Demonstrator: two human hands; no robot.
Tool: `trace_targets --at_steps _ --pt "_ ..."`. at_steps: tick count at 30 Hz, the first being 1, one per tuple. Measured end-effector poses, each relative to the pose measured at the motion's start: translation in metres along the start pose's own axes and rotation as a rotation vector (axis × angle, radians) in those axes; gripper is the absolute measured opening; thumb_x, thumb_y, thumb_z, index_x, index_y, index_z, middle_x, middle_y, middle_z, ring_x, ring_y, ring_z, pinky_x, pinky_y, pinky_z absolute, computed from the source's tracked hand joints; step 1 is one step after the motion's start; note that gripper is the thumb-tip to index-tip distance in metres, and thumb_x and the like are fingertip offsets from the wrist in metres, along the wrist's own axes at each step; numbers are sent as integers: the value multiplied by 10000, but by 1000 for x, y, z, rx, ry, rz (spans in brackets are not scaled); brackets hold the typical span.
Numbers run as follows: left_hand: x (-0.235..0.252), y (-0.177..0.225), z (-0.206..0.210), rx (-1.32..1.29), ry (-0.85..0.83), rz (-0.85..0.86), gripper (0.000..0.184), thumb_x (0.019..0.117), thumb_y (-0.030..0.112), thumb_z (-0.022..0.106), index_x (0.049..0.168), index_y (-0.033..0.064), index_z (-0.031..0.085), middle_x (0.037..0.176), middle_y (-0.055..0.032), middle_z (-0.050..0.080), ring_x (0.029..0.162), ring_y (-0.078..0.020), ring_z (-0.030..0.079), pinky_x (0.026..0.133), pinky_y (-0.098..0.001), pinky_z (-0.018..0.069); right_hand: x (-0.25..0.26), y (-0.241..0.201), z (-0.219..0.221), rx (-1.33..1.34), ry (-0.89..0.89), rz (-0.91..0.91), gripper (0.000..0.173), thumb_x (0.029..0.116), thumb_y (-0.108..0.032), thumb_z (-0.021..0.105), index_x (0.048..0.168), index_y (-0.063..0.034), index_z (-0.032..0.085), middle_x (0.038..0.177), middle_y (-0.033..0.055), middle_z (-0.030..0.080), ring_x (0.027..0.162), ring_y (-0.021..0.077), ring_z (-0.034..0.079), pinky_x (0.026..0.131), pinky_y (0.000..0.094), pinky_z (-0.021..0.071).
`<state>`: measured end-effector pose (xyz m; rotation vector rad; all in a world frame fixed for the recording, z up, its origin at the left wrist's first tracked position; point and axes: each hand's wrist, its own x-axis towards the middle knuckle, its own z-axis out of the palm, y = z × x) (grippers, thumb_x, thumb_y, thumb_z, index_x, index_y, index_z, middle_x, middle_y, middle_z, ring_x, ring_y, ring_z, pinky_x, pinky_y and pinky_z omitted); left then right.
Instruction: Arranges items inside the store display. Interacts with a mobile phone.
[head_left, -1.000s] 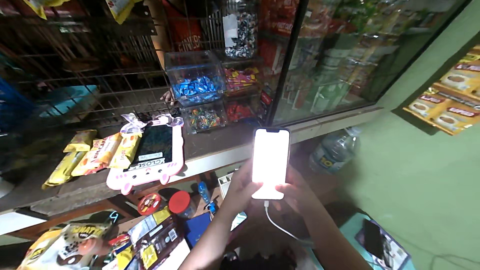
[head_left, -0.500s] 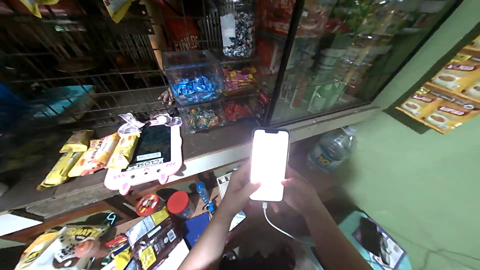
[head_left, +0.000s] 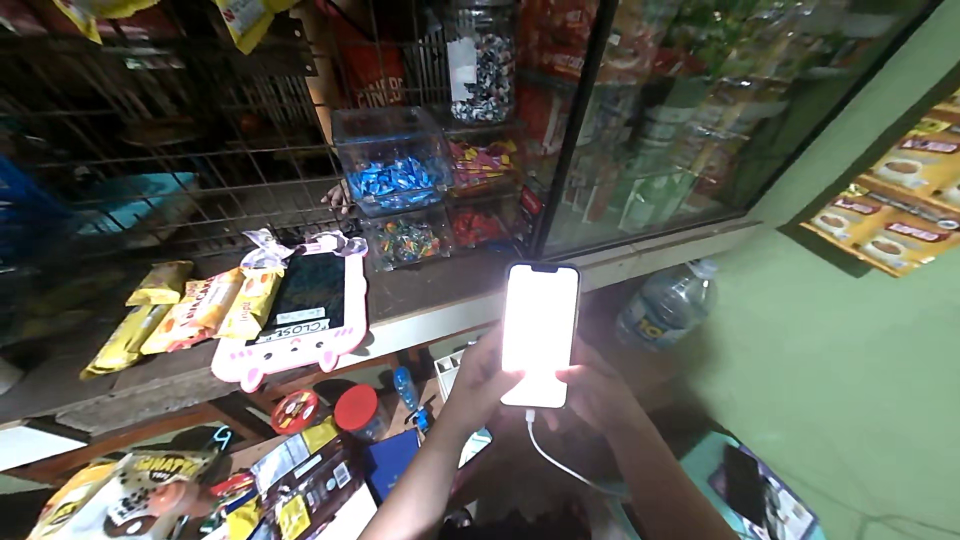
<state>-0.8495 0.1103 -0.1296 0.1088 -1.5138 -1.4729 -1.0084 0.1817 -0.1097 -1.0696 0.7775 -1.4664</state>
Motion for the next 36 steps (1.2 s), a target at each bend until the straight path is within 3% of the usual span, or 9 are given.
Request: trace_targets --at_steps 11,15,26,33,36 --pt "0 -1 -1 25 9 -10 411 896 -11 501 1305 5 532 1086 132 726 953 29 685 823 -204 584 2 1 -1 -11 -11 9 358 891 20 412 1220 -110 465 967 -79 741 721 53 716 555 239 598" --pt "0 -2 -2 -1 11 -20 435 886 -22 511 1320 0 524 1110 124 728 982 15 688 855 -223 585 2 1 2 -27 47 22 355 901 28 408 1226 -95 482 972 -86 738 771 42 718 622 237 609" --pt "2 -3 -2 -3 0 -16 419 892 -11 510 1310 7 529 1111 126 721 987 18 683 859 -218 580 3 3 -4 -23 -21 -3 396 862 42 456 1225 -118 478 981 -85 743 734 45 717 540 231 593" --pt "2 -4 -6 -10 -13 -21 414 919 58 544 1332 29 529 1122 131 722 972 22 685 812 -204 585 4 3 -3 -49 2 -18 432 836 62 477 1236 -99 483 1016 -109 737 846 29 719 696 240 617" --pt "2 -5 -7 -26 -18 -22 413 919 60 547 1331 41 531 1126 132 721 971 21 685 804 -205 586 6 3 -3 -40 -10 -23 434 833 65 469 1235 -100 480 1009 -104 740 817 31 720 662 236 616"
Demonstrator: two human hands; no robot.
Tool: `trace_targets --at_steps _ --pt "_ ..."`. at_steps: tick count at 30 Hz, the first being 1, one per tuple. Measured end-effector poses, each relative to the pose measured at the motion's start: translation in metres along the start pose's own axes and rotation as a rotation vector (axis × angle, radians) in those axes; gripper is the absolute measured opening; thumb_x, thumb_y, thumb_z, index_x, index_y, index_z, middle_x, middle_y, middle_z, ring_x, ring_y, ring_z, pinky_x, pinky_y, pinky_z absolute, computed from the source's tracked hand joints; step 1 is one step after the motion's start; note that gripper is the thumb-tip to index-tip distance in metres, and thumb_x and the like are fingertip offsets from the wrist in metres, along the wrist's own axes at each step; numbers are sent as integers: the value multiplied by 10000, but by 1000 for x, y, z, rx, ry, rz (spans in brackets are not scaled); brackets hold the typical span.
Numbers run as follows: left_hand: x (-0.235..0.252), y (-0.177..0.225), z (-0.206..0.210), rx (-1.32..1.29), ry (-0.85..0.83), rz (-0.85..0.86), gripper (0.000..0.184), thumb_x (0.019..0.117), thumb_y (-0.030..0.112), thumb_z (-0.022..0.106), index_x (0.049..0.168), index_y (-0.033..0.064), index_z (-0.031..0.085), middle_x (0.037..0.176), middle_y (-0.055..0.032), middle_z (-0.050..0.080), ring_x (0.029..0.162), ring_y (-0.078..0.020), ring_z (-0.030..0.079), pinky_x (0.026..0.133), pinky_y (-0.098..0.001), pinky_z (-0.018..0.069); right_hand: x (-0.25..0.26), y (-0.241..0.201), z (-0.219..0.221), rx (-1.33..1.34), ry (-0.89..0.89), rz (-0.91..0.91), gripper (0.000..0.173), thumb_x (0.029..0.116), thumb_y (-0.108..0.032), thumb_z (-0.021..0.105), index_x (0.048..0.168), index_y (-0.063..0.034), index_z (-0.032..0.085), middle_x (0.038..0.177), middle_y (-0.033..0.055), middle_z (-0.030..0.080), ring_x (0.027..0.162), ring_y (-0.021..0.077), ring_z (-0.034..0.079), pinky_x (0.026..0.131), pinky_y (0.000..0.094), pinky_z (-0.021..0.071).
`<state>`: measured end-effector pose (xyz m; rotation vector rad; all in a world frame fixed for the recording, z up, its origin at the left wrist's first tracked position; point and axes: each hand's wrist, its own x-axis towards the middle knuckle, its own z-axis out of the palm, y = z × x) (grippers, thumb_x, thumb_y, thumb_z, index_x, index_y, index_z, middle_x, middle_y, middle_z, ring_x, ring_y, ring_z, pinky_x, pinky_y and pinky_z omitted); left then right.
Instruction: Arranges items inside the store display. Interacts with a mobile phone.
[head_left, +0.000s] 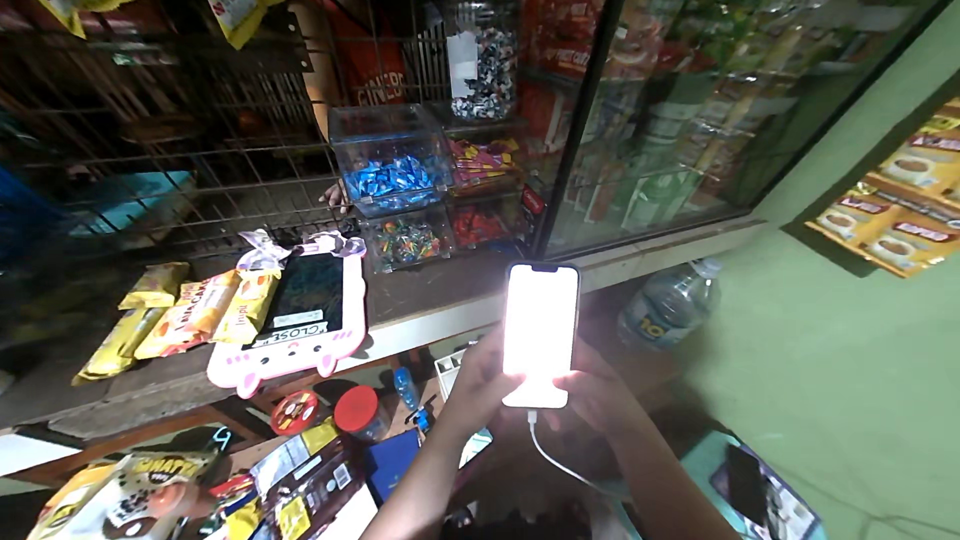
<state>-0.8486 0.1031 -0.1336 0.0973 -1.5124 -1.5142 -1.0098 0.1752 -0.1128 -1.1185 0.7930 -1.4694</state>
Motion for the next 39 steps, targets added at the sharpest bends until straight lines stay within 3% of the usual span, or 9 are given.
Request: trace_targets --at_steps 4,10,14,18,22,26,29,34,39 --pt "1 1 0 -13 -9 -3 428 902 31 532 1330 44 535 1125 134 719 972 25 682 818 -204 583 0 0 -2 16 6 1 437 832 73 474 1233 -98 490 1024 -98 743 857 38 723 715 250 621" --pt "2 1 -2 3 -46 23 395 925 61 537 1318 92 563 1138 146 715 997 32 673 847 -205 576 -3 1 -3 54 23 8 364 859 1 474 1190 -133 542 957 -89 750 737 53 717 566 250 597" --pt "1 3 0 1 -42 1 392 918 52 531 1308 71 550 1129 145 713 1002 27 673 867 -215 573 -4 0 -1 120 83 43 327 861 -28 468 1161 -125 552 945 -86 750 777 56 726 615 263 608" --pt "1 4 2 -18 -40 -10 426 898 21 517 1324 35 528 1142 130 714 1017 14 675 888 -231 573 -5 1 -3 122 69 34 330 865 -24 459 1161 -132 555 947 -85 752 764 55 726 596 254 605" --pt "-1 2 3 -29 -28 -20 438 897 31 542 1334 32 512 1139 133 715 986 23 681 829 -205 580 -6 2 -3 61 26 -8 398 840 29 488 1209 -121 510 981 -94 749 757 46 722 583 240 605" --pt "-2 6 11 65 37 -39 501 859 -35 564 1338 -112 442 1120 95 701 977 36 672 847 -197 577 -7 0 7 -43 107 17 384 843 56 503 1202 -75 461 902 -91 731 635 24 683 502 206 568" --pt "-2 7 14 115 44 -50 541 841 -41 570 1338 -169 400 1123 58 691 984 42 665 867 -190 569 -7 -2 16 -143 219 48 389 862 22 572 1226 -40 451 882 -80 707 602 10 657 495 190 557" --pt "-4 7 13 114 25 -47 545 853 -31 546 1352 -171 378 1126 59 685 982 49 660 856 -183 566 -6 -2 21 -249 287 55 400 869 -11 622 1235 -17 461 874 -73 691 580 -4 638 480 176 546" --pt "-4 10 13 136 44 -62 474 886 -55 495 1331 -186 396 1110 45 687 968 53 661 863 -178 563 -8 -2 19 -224 245 66 497 814 -16 624 1267 -4 421 896 -72 684 592 5 649 483 187 552"
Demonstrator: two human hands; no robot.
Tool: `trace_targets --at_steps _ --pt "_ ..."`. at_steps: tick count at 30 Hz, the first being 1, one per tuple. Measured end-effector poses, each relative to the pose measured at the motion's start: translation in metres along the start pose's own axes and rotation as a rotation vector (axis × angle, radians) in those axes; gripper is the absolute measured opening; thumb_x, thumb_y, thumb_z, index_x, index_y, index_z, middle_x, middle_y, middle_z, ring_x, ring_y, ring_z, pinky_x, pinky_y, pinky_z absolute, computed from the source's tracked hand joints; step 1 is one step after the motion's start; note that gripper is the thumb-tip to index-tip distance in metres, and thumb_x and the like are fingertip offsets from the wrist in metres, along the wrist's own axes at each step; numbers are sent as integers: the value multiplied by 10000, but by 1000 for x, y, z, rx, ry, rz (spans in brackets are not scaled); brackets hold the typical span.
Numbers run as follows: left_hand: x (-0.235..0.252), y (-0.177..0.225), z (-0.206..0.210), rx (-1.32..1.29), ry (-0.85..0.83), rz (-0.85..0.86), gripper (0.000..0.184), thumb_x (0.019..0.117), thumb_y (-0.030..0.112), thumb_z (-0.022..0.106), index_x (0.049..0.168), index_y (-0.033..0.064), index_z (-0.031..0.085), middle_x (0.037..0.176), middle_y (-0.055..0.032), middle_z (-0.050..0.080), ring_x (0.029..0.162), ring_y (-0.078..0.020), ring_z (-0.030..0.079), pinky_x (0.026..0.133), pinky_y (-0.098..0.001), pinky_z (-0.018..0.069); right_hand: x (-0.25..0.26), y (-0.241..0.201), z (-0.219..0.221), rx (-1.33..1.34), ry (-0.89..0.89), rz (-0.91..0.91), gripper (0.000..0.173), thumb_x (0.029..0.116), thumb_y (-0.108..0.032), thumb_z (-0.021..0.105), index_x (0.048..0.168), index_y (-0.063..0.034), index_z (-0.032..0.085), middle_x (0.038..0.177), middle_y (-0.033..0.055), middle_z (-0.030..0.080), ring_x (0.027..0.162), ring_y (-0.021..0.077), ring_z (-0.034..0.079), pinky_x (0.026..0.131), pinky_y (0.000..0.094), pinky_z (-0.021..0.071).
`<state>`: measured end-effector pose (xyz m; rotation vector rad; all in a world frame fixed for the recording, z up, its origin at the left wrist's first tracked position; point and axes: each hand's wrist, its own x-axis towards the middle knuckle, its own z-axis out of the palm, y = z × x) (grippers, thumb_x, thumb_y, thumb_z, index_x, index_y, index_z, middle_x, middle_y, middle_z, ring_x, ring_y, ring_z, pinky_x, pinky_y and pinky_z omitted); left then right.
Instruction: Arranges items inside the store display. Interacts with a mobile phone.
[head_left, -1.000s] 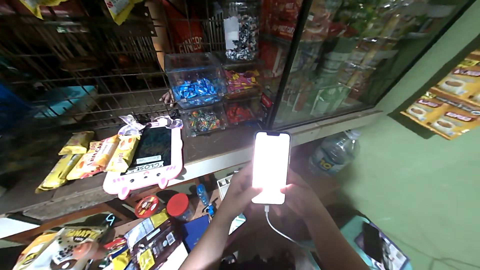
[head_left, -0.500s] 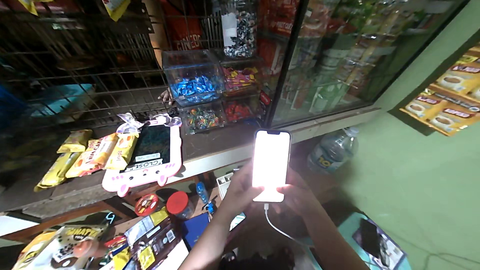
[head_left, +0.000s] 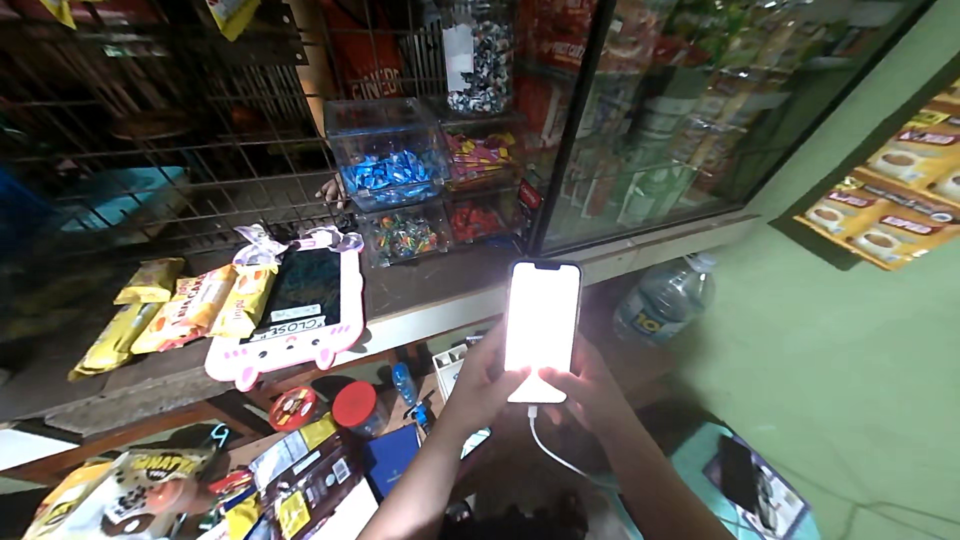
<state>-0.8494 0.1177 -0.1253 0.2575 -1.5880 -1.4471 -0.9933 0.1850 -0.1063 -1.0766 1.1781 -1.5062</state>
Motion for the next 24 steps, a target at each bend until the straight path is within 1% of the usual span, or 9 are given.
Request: trace_targets --at_steps 5,8,10,12,15,17,20,21,24 --pt "0 0 0 -20 3 22 456 896 -70 505 1332 -168 413 1122 57 696 992 46 663 893 -189 561 -1 1 -2 46 -52 -18 476 823 9 572 1268 -18 404 892 -73 695 569 7 642 454 187 539" --pt "0 2 0 -3 13 -10 435 902 -68 511 1323 -145 431 1081 69 699 942 53 667 839 -171 567 -1 3 -4 72 -85 -40 453 836 17 551 1261 -33 404 895 -84 703 571 4 644 454 184 538" --pt "0 2 0 3 15 -10 424 890 -49 528 1302 -116 452 1043 96 705 893 65 668 772 -153 568 -2 4 -6 88 -111 -45 444 838 12 545 1255 -46 405 893 -90 707 577 7 650 455 187 538" --pt "0 3 0 8 16 -6 436 877 -43 536 1297 -122 455 1044 102 703 898 68 668 779 -153 568 -3 6 -9 117 -146 -59 462 844 13 538 1279 -45 394 930 -92 713 632 20 677 485 200 558" --pt "0 2 0 4 17 2 439 872 -53 536 1297 -134 462 1072 89 711 951 53 673 851 -181 572 -3 6 -11 178 -158 -59 414 864 13 484 1265 -70 422 968 -101 723 707 24 700 539 213 582" --pt "-1 1 0 8 20 -6 452 866 -46 539 1303 -132 461 1062 90 712 941 54 673 836 -182 573 -4 4 -9 212 -115 -36 364 887 2 444 1242 -82 446 965 -117 719 774 14 707 626 217 601" --pt "-1 -2 -1 -1 0 22 448 875 -32 542 1305 -126 458 1077 93 712 964 49 673 863 -193 572 -6 2 -4 253 -28 -14 308 936 -14 383 1214 -89 490 951 -129 713 856 -13 699 761 206 598" --pt "-1 -3 -1 -2 -2 28 444 874 -37 538 1302 -124 461 1079 93 712 970 47 672 866 -194 571 -6 1 -3 264 -17 -9 304 944 -21 373 1216 -85 493 949 -126 714 861 -12 699 768 208 597" --pt "-1 -4 -1 -11 -7 25 417 870 -37 536 1281 -83 484 1065 111 715 959 42 679 858 -196 576 -7 0 -3 265 -9 18 287 960 -50 345 1210 -80 482 936 -119 715 836 -7 703 732 212 602"
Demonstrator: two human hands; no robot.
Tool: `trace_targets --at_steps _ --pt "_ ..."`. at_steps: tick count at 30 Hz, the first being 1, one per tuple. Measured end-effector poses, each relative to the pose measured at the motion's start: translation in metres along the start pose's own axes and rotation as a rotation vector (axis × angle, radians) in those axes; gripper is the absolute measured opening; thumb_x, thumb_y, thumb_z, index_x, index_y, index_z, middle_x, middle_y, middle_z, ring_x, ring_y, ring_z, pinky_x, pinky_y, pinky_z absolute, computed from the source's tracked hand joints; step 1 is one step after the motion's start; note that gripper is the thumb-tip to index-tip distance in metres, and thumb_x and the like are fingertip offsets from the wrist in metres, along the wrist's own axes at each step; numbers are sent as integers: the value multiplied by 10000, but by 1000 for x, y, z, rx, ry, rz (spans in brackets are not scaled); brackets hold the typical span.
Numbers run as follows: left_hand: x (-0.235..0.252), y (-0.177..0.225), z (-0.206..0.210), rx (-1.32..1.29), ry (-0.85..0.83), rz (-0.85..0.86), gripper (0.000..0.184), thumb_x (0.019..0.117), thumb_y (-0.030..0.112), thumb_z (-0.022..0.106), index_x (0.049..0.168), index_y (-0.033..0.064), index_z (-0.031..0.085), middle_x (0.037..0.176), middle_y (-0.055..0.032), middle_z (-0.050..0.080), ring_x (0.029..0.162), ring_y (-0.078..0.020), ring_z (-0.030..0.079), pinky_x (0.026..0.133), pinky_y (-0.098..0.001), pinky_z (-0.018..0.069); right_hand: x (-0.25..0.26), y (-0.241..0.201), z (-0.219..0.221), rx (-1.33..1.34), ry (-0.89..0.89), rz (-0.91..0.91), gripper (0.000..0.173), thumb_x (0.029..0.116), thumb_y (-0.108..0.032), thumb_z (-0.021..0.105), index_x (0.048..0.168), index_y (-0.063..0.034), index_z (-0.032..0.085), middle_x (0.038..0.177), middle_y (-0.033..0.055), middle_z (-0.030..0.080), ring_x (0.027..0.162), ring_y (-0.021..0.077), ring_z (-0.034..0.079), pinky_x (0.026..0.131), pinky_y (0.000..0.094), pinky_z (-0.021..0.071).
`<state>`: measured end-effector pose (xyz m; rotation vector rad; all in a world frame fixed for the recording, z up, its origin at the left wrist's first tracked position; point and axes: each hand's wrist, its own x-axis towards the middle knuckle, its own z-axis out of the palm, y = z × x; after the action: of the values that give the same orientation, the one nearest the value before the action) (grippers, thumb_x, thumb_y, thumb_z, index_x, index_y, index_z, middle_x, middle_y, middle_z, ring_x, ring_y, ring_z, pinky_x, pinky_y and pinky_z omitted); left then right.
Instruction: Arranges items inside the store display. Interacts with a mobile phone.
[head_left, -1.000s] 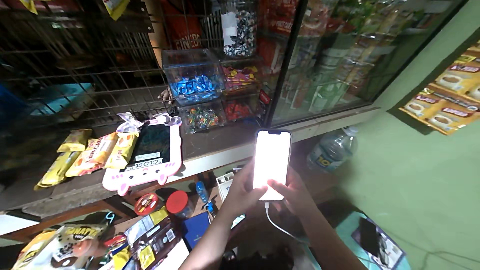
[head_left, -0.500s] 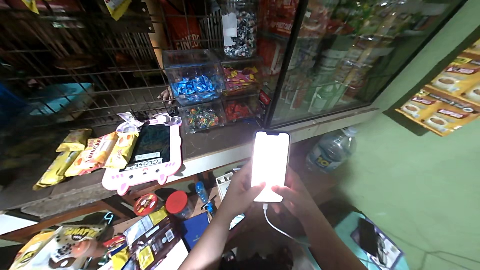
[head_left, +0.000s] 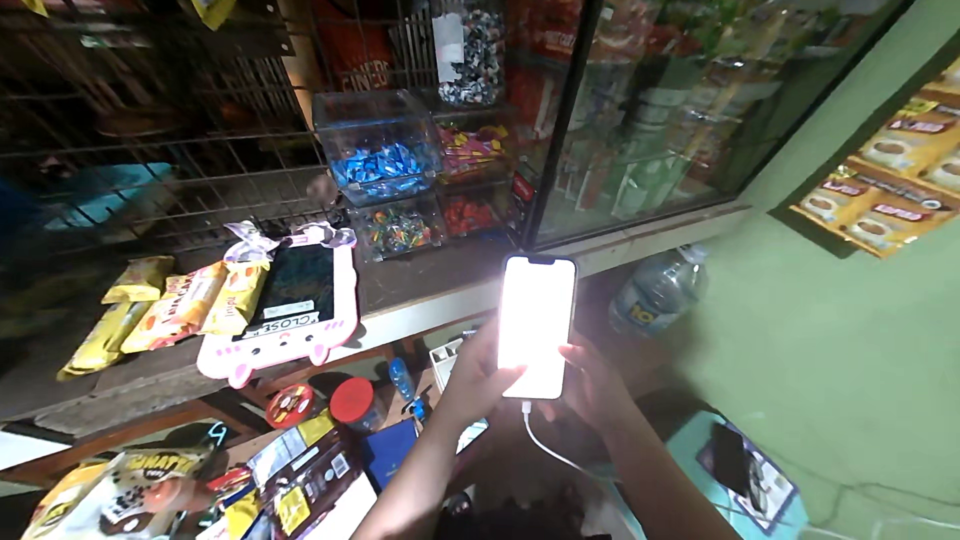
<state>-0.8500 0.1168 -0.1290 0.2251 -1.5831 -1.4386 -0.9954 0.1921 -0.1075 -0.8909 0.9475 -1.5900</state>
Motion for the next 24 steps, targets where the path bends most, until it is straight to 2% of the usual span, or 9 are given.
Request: trace_targets --at_steps 5,10,12,15,17,21,24 --pt "0 1 2 -4 -4 -17 414 870 -40 531 1281 -53 490 1043 128 713 886 58 676 749 -159 573 -1 0 -2 1 2 -26 279 962 -53 343 1183 -92 509 943 -118 713 864 -14 696 777 212 596" --pt "0 1 4 5 -19 9 436 869 -40 533 1296 -100 475 1080 105 706 971 46 671 873 -194 569 -4 0 -5 -19 -8 -34 292 951 -50 365 1209 -91 495 956 -118 710 867 -8 698 764 217 599" --pt "0 1 5 -1 -21 2 449 869 -33 535 1308 -102 468 1079 105 705 965 47 671 864 -190 569 -4 -1 -7 -16 -50 -31 292 922 -43 413 1201 -102 475 946 -111 718 809 7 706 682 217 604" --pt "0 2 6 -17 -18 -25 423 871 -15 550 1288 -51 491 1049 124 710 906 54 674 777 -167 573 -4 0 -11 -17 -110 -63 323 886 11 458 1187 -102 489 944 -99 735 732 25 709 577 220 597" --pt "0 2 7 -8 -22 -36 415 876 9 564 1282 -49 493 1033 133 708 889 63 670 756 -158 570 -5 1 -13 -39 -130 -82 343 880 35 474 1195 -101 485 961 -110 731 758 12 707 606 211 597" --pt "-1 2 6 9 -35 -30 420 877 8 550 1285 -74 490 1041 123 706 892 66 666 769 -159 567 -5 0 -11 -93 -95 -75 356 876 46 479 1207 -85 471 963 -108 720 747 4 700 594 206 594" --pt "-1 2 6 -1 -36 -30 446 868 -17 537 1301 -104 475 1067 107 701 919 65 663 797 -164 566 -6 -2 -6 -131 -36 -39 336 885 37 462 1203 -72 464 933 -99 712 682 0 684 527 191 571"
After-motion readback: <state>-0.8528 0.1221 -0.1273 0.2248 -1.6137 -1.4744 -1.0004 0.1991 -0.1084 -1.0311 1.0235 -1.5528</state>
